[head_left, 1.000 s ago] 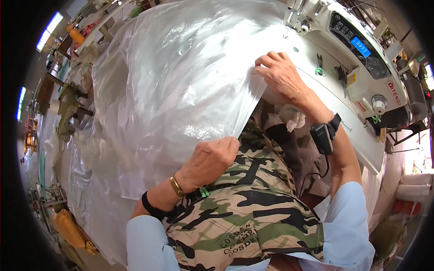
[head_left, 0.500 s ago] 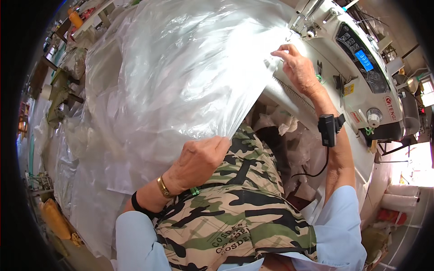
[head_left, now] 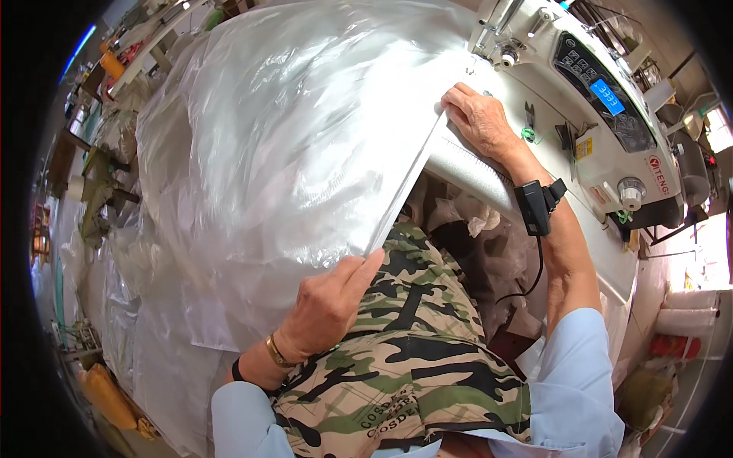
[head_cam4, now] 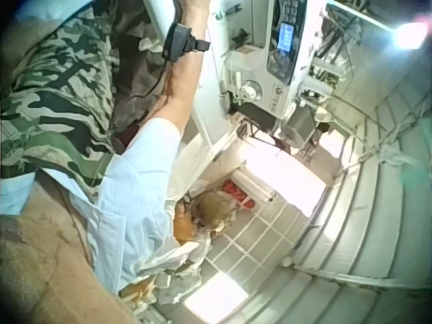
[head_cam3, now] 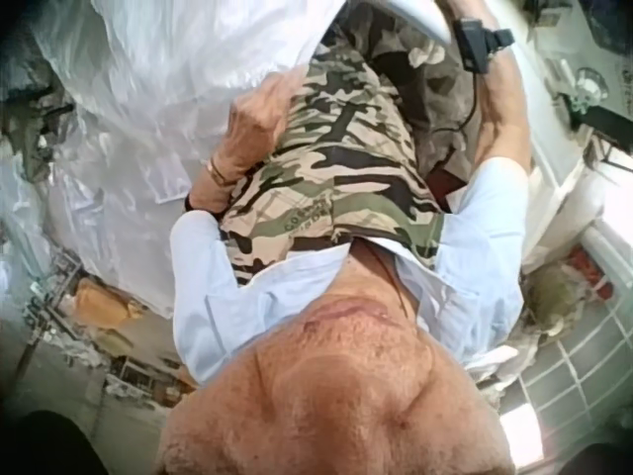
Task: Sewing a large white plastic or synthetic fabric sheet using an industrial sewing machine.
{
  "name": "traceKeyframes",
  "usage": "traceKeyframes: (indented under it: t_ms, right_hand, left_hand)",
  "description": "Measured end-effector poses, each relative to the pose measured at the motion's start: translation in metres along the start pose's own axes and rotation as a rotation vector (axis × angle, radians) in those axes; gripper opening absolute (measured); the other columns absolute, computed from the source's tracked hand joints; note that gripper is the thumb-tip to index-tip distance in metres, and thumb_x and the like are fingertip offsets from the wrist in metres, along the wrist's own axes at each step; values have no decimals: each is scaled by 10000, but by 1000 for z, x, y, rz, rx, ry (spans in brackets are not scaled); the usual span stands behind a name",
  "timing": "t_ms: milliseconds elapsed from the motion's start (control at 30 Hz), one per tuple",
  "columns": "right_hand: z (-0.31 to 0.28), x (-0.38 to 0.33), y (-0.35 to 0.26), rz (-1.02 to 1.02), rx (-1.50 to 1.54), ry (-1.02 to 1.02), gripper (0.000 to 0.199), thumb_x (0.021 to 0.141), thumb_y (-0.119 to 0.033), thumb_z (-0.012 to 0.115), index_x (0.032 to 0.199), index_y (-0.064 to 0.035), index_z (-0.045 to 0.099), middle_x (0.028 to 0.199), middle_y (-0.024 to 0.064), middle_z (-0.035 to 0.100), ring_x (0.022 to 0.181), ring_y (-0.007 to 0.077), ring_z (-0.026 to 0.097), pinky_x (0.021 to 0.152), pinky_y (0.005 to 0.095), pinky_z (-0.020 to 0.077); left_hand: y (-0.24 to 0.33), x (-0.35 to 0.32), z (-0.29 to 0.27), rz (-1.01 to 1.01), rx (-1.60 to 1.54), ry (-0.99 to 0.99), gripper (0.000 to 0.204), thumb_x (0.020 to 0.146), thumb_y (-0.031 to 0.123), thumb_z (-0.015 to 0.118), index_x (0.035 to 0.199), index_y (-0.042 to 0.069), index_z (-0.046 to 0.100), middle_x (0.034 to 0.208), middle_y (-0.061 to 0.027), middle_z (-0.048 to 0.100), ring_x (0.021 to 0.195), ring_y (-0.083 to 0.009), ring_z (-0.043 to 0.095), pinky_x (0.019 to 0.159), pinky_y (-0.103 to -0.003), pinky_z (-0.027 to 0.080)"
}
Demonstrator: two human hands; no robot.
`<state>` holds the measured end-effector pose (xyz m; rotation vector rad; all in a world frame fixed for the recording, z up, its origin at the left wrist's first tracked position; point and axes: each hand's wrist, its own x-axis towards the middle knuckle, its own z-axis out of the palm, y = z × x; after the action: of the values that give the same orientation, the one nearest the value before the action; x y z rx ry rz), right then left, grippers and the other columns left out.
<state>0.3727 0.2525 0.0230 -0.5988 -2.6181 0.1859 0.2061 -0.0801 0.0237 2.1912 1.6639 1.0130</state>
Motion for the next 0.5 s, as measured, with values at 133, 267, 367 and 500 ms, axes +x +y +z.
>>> traceKeyframes:
  t_ms: [133, 267, 367, 500]
  right_hand:
    - [3, -2, 5, 35, -54, 24, 116, 900, -121, 601, 1009, -82, 608, 974, 71, 623, 755, 263, 661, 697, 372, 538]
    - [9, 0, 1, 112, -128, 71, 196, 871, -165, 656, 1043, -82, 609, 1055, 67, 608, 781, 249, 664, 710, 380, 548]
    - [12, -4, 4, 135, -193, 155, 212, 866, -220, 661, 1012, -72, 620, 1003, 103, 626, 908, 270, 639, 814, 411, 506]
    - [5, -11, -4, 244, -144, 54, 274, 894, -310, 619, 991, -54, 641, 1048, 136, 652, 1078, 292, 585, 924, 432, 437]
  left_hand:
    - [-7, -6, 8, -118, 88, -57, 573, 769, -86, 547, 1341, -60, 518, 936, -139, 564, 680, -274, 612, 581, -349, 499]
    - [-24, -8, 29, -172, -54, -61, 553, 780, -78, 533, 1329, -14, 542, 964, -200, 572, 735, -379, 592, 646, -428, 486]
    - [-23, 14, 35, -101, -111, -115, 431, 778, -37, 544, 1201, 0, 618, 892, -166, 568, 710, -352, 596, 640, -423, 488]
    - [-25, 36, 40, -33, -107, -169, 289, 778, 4, 565, 1052, 16, 658, 828, -133, 555, 676, -324, 595, 610, -408, 480]
